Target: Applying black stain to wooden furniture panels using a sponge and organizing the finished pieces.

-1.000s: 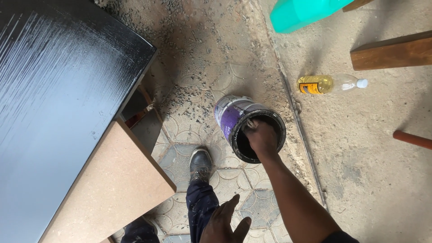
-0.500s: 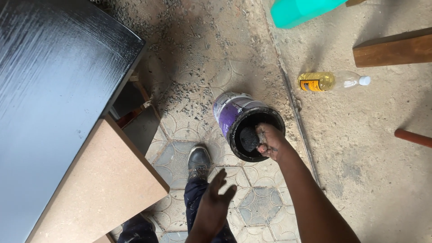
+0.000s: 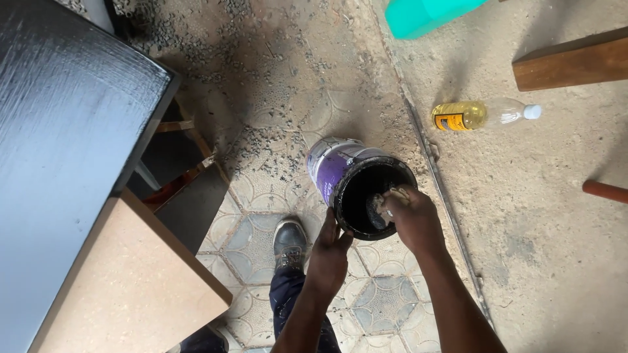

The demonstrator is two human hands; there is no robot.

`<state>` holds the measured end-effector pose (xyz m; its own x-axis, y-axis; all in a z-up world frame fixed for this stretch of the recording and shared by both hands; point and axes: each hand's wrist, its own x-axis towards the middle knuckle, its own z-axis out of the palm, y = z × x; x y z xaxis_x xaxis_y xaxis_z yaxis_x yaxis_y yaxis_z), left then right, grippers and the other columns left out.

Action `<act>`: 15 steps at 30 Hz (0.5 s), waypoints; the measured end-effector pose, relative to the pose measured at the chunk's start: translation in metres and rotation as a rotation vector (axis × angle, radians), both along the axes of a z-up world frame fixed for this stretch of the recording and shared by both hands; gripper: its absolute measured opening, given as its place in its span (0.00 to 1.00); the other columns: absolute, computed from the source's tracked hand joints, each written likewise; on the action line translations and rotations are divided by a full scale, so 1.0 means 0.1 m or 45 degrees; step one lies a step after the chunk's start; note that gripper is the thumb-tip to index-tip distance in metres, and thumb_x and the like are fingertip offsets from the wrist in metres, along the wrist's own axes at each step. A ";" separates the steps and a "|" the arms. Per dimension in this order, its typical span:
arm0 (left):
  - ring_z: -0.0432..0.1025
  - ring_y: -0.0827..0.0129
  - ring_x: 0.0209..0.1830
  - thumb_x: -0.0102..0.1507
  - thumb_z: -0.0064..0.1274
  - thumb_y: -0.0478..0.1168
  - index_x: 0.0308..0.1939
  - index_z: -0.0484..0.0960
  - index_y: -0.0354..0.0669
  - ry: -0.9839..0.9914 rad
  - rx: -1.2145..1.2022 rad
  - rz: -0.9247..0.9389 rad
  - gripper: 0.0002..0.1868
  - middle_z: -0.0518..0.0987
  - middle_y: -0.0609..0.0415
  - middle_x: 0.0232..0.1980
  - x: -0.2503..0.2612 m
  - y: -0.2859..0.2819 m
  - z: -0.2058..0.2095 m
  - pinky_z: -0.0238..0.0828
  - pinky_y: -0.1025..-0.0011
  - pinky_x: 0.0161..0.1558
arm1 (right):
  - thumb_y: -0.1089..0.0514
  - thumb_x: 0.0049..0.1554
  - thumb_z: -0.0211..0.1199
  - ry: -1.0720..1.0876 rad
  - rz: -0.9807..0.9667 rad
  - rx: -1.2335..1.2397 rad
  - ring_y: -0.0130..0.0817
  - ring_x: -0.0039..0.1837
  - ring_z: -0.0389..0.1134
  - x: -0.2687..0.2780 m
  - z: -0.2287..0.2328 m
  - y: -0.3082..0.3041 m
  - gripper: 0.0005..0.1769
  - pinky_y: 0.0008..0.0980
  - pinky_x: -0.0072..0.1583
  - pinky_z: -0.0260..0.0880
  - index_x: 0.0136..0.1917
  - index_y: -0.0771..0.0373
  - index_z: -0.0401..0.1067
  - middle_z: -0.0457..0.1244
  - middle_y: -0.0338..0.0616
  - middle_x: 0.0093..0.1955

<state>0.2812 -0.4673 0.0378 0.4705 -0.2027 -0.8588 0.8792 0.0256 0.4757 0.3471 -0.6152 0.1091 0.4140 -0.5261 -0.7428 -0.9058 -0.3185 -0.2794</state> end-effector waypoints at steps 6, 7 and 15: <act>0.58 0.70 0.80 0.63 0.46 0.41 0.81 0.52 0.49 0.155 -0.079 0.129 0.41 0.67 0.55 0.79 0.20 0.07 0.20 0.50 0.72 0.73 | 0.43 0.57 0.64 -0.082 0.261 -0.073 0.29 0.38 0.67 -0.11 -0.35 0.03 0.13 0.33 0.38 0.60 0.47 0.53 0.79 0.72 0.36 0.38; 0.58 0.67 0.81 0.63 0.47 0.44 0.81 0.52 0.49 0.169 -0.026 0.092 0.42 0.62 0.55 0.81 0.20 0.09 0.20 0.52 0.71 0.74 | 0.46 0.56 0.65 -0.126 0.346 -0.148 0.36 0.46 0.71 -0.12 -0.50 0.02 0.17 0.36 0.46 0.66 0.54 0.55 0.78 0.72 0.41 0.46; 0.62 0.69 0.79 0.62 0.50 0.45 0.79 0.58 0.50 0.102 0.030 0.046 0.40 0.64 0.59 0.81 -0.04 0.16 0.23 0.58 0.71 0.74 | 0.37 0.55 0.63 0.003 0.563 -0.370 0.62 0.53 0.72 -0.15 -1.42 -0.08 0.21 0.53 0.53 0.69 0.49 0.53 0.79 0.72 0.55 0.47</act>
